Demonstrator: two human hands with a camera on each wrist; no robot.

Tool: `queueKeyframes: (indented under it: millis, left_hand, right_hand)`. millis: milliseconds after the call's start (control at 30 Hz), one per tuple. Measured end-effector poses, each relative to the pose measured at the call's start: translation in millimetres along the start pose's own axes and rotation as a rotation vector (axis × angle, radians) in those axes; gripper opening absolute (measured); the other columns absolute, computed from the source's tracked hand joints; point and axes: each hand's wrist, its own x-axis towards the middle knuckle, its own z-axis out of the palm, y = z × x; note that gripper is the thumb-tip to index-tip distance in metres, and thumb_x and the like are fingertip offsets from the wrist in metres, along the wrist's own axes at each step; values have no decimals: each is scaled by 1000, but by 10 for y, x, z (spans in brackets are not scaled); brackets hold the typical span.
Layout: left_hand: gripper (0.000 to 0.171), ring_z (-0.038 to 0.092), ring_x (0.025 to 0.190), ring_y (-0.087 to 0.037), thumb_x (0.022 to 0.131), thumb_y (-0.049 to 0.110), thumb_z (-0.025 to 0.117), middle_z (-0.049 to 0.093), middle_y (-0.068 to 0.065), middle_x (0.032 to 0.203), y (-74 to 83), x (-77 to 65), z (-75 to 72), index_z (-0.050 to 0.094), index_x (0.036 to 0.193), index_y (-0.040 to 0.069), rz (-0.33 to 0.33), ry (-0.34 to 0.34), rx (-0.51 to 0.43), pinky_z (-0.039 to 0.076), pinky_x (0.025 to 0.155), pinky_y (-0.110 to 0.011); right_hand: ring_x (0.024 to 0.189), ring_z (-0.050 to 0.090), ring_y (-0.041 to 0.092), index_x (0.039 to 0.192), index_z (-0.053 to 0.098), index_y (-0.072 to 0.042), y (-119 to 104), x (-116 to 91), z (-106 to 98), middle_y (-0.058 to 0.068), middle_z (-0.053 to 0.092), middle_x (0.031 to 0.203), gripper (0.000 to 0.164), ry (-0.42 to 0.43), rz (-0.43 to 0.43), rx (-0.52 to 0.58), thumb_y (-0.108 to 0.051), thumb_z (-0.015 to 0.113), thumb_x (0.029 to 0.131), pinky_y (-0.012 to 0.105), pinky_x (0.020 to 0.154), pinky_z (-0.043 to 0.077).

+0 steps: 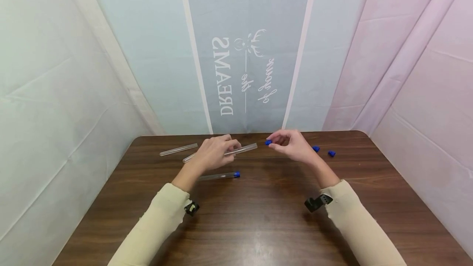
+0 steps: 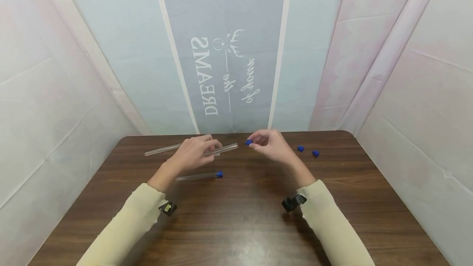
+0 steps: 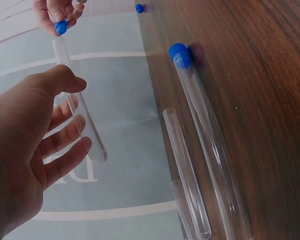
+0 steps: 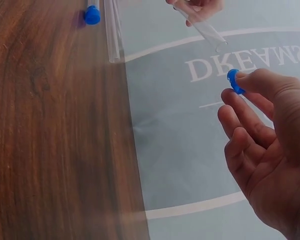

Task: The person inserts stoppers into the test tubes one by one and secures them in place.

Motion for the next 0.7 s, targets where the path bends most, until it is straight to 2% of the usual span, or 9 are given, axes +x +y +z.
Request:
queueKeyframes:
  millis: [233,467,700]
  left_hand:
    - [27,78,89,-16,97,23,83,76,2,105,22,-10,29,80,124,25,2,-5,6,49,59,-27]
    - [26,78,90,-17,98,23,82,77,1,105,39,0,58,81,124,25,5,-7,-6,50,60,-28]
    - [28,76,87,-16,97,24,82,75,4,104,54,12,77,80,124,27,4,-10,4,48,59,-27]
  right_hand:
    - [81,68,7,116,84,-4,8,-27,74,19,83,101,15,-16,10,11,-11,82,103,26,71,54]
    - [84,69,10,116,84,-6,-19,-26,119,13,83,100,15,-30,25,17,-12,83,103,27,75,56]
    - [84,69,9,115,84,-5,-41,-12,152,13,83,99,15,-34,25,25,-10,83,102,25,77,55]
